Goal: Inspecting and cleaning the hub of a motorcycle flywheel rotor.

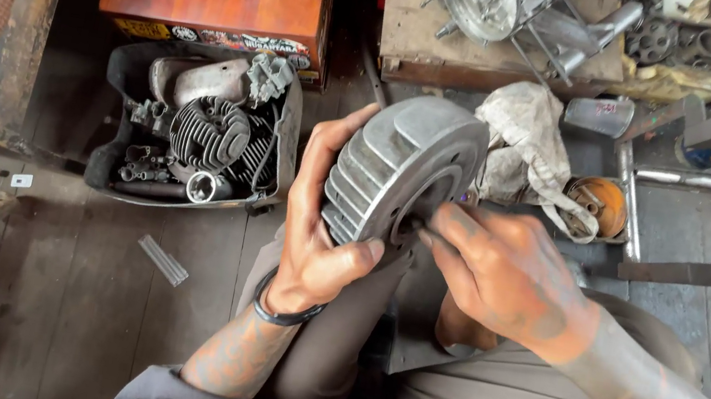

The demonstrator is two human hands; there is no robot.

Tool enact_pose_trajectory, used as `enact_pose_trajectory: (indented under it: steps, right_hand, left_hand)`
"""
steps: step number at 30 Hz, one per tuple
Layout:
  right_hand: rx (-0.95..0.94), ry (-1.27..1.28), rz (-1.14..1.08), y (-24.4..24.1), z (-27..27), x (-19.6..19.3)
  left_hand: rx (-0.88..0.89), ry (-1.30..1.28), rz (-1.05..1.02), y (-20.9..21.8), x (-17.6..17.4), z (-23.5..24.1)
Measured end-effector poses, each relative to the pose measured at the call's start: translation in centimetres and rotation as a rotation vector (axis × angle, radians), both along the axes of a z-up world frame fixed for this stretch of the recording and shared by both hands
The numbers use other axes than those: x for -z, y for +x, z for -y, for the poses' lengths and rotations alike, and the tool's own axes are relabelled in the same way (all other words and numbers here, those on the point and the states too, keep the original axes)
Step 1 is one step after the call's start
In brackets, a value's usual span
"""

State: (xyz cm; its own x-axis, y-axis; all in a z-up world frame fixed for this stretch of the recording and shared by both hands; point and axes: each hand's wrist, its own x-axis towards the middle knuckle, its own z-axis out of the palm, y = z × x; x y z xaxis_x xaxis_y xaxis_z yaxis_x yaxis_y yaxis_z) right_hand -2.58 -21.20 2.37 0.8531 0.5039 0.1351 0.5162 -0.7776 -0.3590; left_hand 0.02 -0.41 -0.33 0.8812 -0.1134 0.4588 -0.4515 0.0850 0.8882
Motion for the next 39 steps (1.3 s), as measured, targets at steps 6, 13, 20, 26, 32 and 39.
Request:
enact_pose_trajectory:
  steps: [6,13,20,26,32,39]
  right_hand:
    - [-0.019,0.002,0.059,0.7,-0.3,0.0]
    - [0.019,0.0,0.007,0.6,-0.3,-0.4]
    - [-0.014,0.077,-0.041,0.5,-0.5,-0.1]
    - [-0.034,0.033,0.011,0.9,-0.3,-0.1]
    - [0.013,0.017,-0.022,0.6,-0.5,-0.5]
    - [-0.022,0.097,-0.099,0.3,0.2,-0.4]
  left_hand:
    - [-0.013,0.018,-0.017,0.0,-0.3,0.0]
    - [-0.01,0.016,-0.003,-0.1,-0.2,0.0]
    - [0.008,-0.019,-0.03,-0.2,0.0,-0.5]
    - [-0.034,0.002,0.002,-0.1,-0.1,-0.3]
    - [-0.006,-0.003,0.007,0.1,-0.2,-0.6]
    - [-0.018,0.004,0.013,-0.3,-0.1,-0.5]
